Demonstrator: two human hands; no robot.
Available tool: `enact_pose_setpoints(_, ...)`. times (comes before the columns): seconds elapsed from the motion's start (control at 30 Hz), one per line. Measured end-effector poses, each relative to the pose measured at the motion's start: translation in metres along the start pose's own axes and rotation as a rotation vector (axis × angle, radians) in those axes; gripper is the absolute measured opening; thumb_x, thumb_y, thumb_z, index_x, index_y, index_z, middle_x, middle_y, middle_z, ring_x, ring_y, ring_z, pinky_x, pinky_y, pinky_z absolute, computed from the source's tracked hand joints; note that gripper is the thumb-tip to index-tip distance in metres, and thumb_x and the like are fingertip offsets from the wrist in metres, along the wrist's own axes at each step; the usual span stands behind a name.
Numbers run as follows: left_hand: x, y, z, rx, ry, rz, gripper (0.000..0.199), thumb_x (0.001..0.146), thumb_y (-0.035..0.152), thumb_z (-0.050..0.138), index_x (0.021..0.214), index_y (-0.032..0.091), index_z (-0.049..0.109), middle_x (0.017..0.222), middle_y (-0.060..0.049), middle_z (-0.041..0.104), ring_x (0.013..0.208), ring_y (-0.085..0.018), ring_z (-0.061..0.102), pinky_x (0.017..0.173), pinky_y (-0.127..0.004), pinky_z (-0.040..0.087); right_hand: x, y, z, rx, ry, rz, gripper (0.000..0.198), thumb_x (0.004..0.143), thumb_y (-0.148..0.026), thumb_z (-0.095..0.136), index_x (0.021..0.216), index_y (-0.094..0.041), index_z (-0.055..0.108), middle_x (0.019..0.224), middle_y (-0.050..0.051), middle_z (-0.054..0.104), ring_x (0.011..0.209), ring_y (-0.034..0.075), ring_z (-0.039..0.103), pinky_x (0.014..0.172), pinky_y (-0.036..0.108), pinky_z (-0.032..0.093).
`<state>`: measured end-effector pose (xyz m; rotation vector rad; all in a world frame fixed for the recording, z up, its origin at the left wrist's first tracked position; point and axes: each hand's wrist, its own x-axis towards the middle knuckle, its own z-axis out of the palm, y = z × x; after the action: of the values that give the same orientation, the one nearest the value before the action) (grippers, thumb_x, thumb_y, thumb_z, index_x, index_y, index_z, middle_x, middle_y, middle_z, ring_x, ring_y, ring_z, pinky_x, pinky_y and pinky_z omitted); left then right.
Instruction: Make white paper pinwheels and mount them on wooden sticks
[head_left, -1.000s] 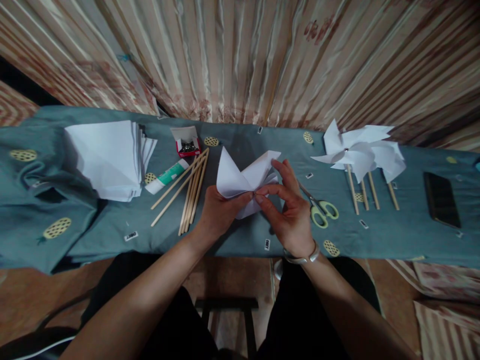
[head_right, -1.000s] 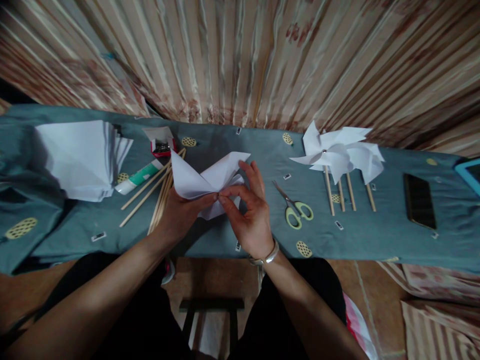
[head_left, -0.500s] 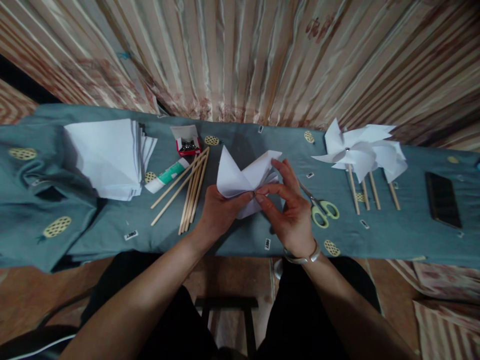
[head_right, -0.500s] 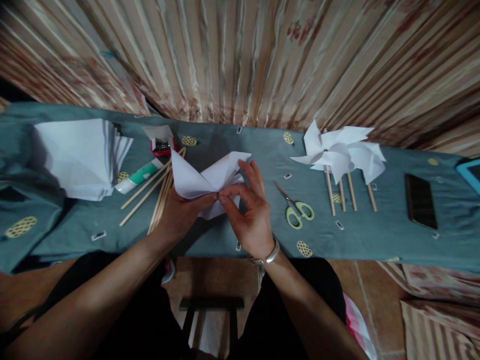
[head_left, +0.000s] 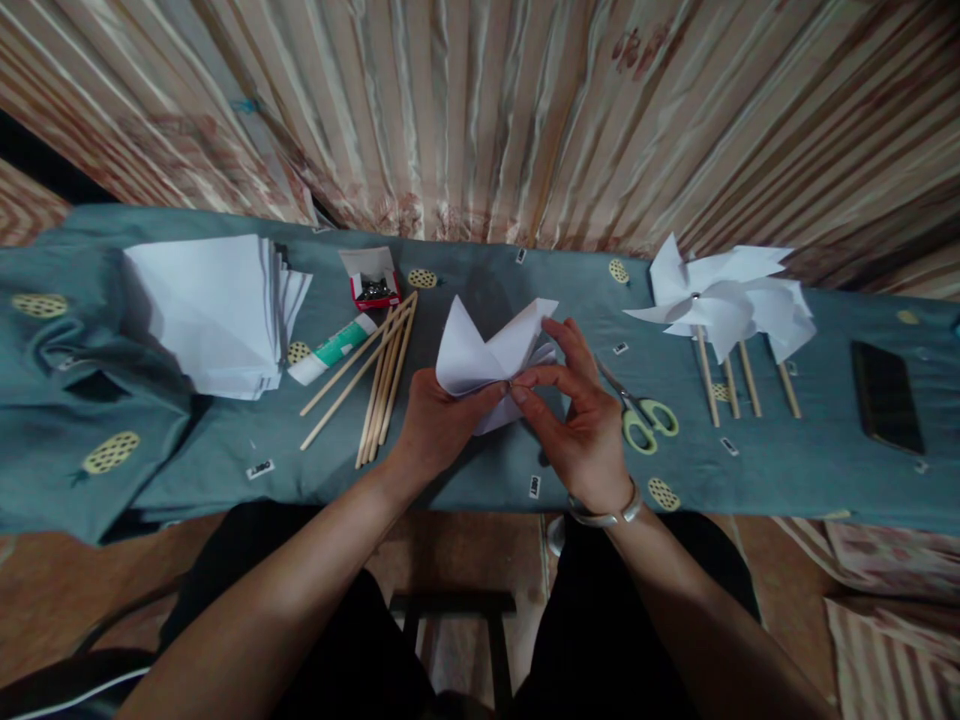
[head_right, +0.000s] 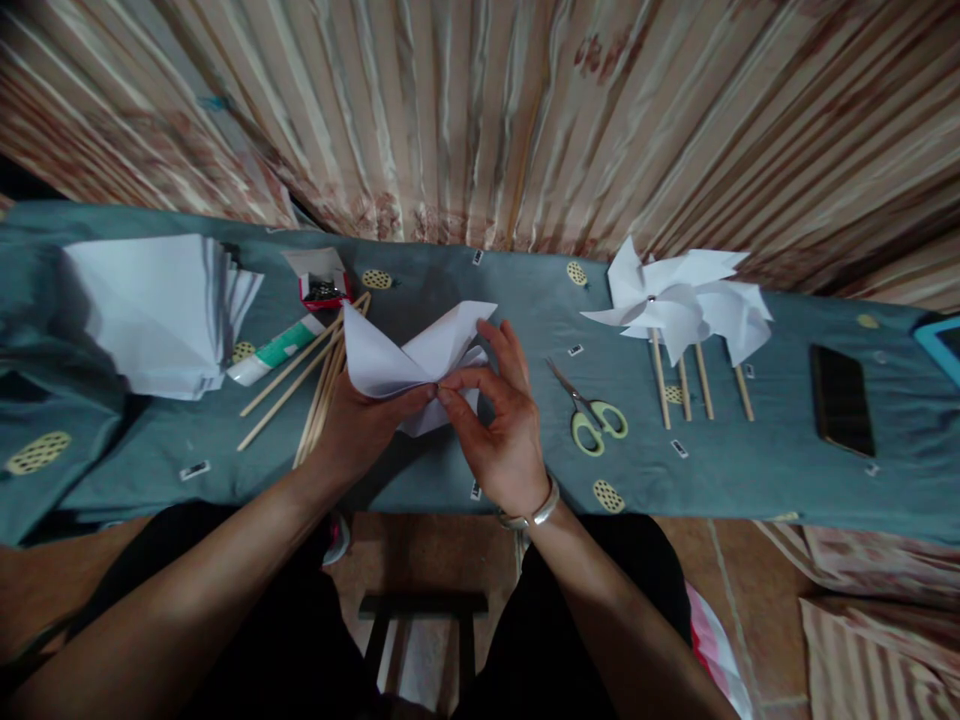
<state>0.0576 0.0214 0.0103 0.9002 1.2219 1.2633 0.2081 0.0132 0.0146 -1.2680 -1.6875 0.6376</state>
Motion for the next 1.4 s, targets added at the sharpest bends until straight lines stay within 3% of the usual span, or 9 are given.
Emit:
enact_pose_setpoints(0.2, -0.001, 0.005, 0.000, 0.038, -0.033, 0.049, 0.013, 0.061, 0.020, 0.079, 0.074, 0.021, 0.078, 0.076, -0.002, 0.078, 0.073, -0.020, 0.070, 0.070, -0.031, 0.058, 0.000, 0.002, 0.000, 0.016, 0.011, 0.036, 0.003, 0.084, -0.026, 0.068, 0.084, -0.024, 0.071, 0.147, 0.003, 0.053, 0.149, 0.028, 0.030, 0.122, 0.058, 0.020)
enact_pose_setpoints(0.37, -0.001, 0.006, -0.002, 0.039, -0.101, 0.055, 0.017, 0.059, 0.024, 0.082, 0.074, 0.016, 0.077, 0.072, -0.003, 0.076, 0.068, -0.019, 0.068, 0.064, -0.028, 0.055, 0.002, 0.004, 0.000, 0.046, 0.022, 0.068, 0.004, 0.082, -0.027, 0.069, 0.083, -0.024, 0.072, 0.146, 0.004, 0.054, 0.147, 0.028, 0.035, 0.120, 0.057, 0.026)
enact_pose_setpoints(0.7, 0.000, 0.004, -0.004, 0.073, -0.070, 0.062, 0.012, 0.062, 0.025, 0.082, 0.067, 0.017, 0.074, 0.065, -0.001, 0.072, 0.060, -0.016, 0.063, 0.056, -0.025, 0.051, 0.001, 0.005, -0.001, 0.076, 0.048, 0.080, 0.005, 0.080, -0.026, 0.072, 0.085, -0.024, 0.071, 0.146, 0.005, 0.054, 0.145, 0.028, 0.038, 0.121, 0.056, 0.023)
enact_pose_setpoints(0.87, -0.001, 0.007, -0.004, 0.065, -0.048, 0.011, 0.015, 0.059, 0.025, 0.083, 0.068, 0.016, 0.074, 0.066, -0.002, 0.073, 0.062, -0.017, 0.065, 0.057, -0.025, 0.052, 0.001, 0.002, -0.002, 0.014, 0.109, 0.069, 0.019, 0.078, -0.029, 0.075, 0.094, -0.023, 0.067, 0.151, 0.009, 0.048, 0.144, 0.029, 0.040, 0.119, 0.055, 0.028)
enact_pose_setpoints(1.07, -0.002, 0.003, -0.004, 0.050, -0.033, 0.014, 0.016, 0.059, 0.026, 0.083, 0.068, 0.015, 0.074, 0.066, -0.002, 0.073, 0.061, -0.016, 0.065, 0.055, -0.023, 0.052, 0.000, 0.010, -0.001, 0.028, 0.136, 0.078, 0.073, 0.076, -0.033, 0.078, 0.140, -0.024, 0.045, 0.154, 0.013, 0.042, 0.145, 0.029, 0.037, 0.119, 0.055, 0.028)
enact_pose_setpoints(1.2, -0.002, 0.001, -0.004, 0.049, -0.050, 0.016, 0.016, 0.061, 0.025, 0.083, 0.069, 0.015, 0.074, 0.067, -0.002, 0.073, 0.062, -0.015, 0.065, 0.057, -0.023, 0.052, 0.002, 0.013, -0.003, 0.121, 0.061, 0.072, 0.078, 0.076, -0.032, 0.078, 0.144, -0.026, 0.040, 0.152, 0.011, 0.045, 0.141, 0.027, 0.044, 0.118, 0.051, 0.033)
enact_pose_setpoints(1.4, -0.003, 0.004, -0.004, 0.025, -0.068, -0.017, 0.018, 0.059, 0.024, 0.084, 0.071, 0.015, 0.073, 0.068, -0.002, 0.073, 0.063, -0.016, 0.066, 0.058, -0.026, 0.053, 0.004, 0.011, -0.007, 0.192, -0.004, 0.156, 0.084, 0.075, -0.032, 0.080, 0.147, -0.028, 0.036, 0.122, 0.008, 0.068, 0.114, 0.025, 0.064, 0.105, 0.048, 0.048)
